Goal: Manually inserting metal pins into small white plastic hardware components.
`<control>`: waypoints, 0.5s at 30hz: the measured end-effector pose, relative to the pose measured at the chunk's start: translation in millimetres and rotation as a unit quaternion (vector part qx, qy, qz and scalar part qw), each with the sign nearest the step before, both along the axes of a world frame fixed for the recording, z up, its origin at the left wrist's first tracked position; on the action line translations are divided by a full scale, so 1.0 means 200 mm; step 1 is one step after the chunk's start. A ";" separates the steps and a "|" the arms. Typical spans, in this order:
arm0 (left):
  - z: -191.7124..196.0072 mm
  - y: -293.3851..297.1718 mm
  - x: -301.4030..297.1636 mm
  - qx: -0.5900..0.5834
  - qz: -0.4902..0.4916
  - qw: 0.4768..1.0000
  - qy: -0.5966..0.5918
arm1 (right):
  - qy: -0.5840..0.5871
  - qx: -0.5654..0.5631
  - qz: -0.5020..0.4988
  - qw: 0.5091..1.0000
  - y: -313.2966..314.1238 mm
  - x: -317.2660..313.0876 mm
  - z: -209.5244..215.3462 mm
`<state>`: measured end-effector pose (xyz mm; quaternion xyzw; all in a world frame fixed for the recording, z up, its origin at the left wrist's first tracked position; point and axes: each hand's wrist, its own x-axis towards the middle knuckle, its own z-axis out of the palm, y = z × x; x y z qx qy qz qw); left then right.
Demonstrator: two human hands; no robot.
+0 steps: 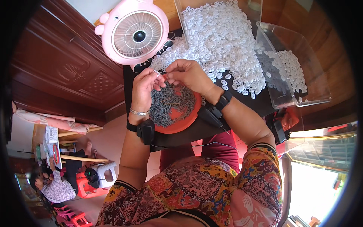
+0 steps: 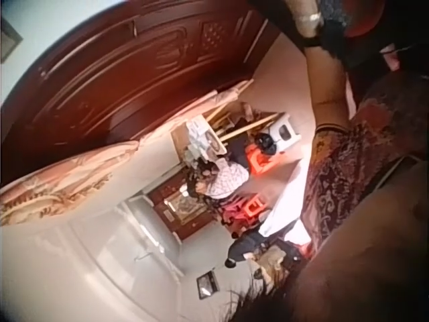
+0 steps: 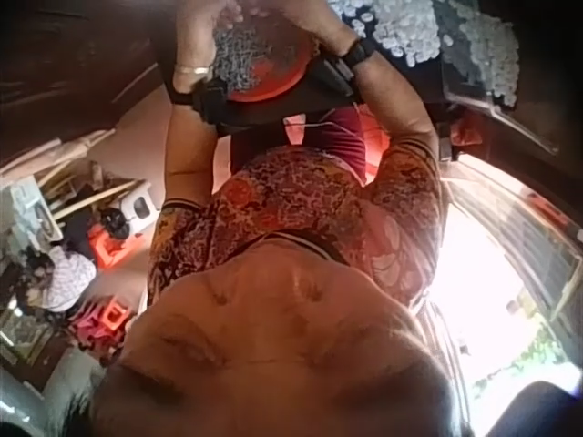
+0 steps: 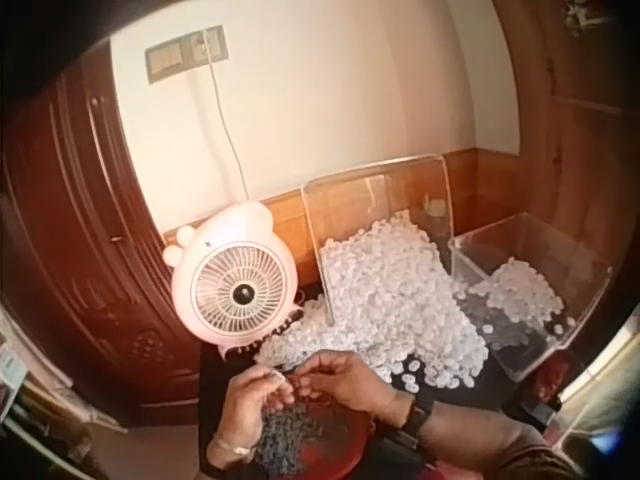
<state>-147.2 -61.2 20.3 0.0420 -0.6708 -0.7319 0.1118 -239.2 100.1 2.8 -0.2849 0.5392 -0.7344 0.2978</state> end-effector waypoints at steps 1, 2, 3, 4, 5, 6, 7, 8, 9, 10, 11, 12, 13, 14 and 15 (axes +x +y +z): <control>0.01 0.00 0.01 -0.017 -0.028 0.999 -0.008 | 0.009 -0.018 -0.004 1.000 0.01 0.00 0.00; 0.01 0.01 0.01 -0.020 -0.031 0.999 -0.010 | 0.007 -0.021 -0.007 1.000 0.01 0.01 0.01; 0.01 0.02 0.01 -0.035 -0.046 0.998 -0.006 | -0.009 -0.054 -0.029 0.998 0.00 0.02 0.01; 0.01 0.03 0.01 -0.050 -0.061 0.997 -0.002 | -0.024 -0.088 -0.051 0.995 0.00 0.03 0.02; 0.02 0.04 0.01 -0.054 -0.072 0.996 -0.002 | -0.026 -0.089 -0.054 0.994 0.00 0.04 0.02; 0.02 0.06 0.01 -0.056 -0.075 0.996 -0.004 | 0.008 -0.084 -0.062 0.995 0.00 0.04 0.02; 0.02 0.07 0.01 -0.019 -0.072 0.997 -0.003 | 0.041 -0.077 -0.069 0.994 0.00 0.05 0.01; 0.02 0.07 0.01 0.017 -0.069 0.997 -0.002 | 0.052 -0.073 -0.072 0.993 -0.01 0.05 0.00; 0.01 0.07 0.01 0.016 -0.069 0.997 -0.004 | 0.050 -0.074 -0.072 0.993 -0.01 0.07 0.01; 0.00 0.05 0.01 0.065 -0.077 0.995 -0.002 | 0.074 -0.089 -0.063 0.991 -0.01 0.08 0.02; 0.00 0.04 0.01 0.114 -0.085 0.990 0.001 | 0.098 -0.104 -0.053 0.988 -0.01 0.09 0.04; -0.01 0.03 0.00 0.122 -0.090 0.988 0.010 | 0.096 -0.104 -0.052 0.989 -0.01 0.10 0.05; -0.01 0.03 0.00 0.121 -0.089 0.989 0.008 | 0.096 -0.089 -0.051 0.990 -0.01 0.10 0.05; -0.01 0.03 0.00 0.110 -0.088 0.990 0.021 | 0.097 -0.074 -0.049 0.991 0.00 0.10 0.05; -0.01 0.03 0.00 0.100 -0.089 0.990 0.034 | 0.096 -0.074 -0.050 0.991 0.00 0.09 0.04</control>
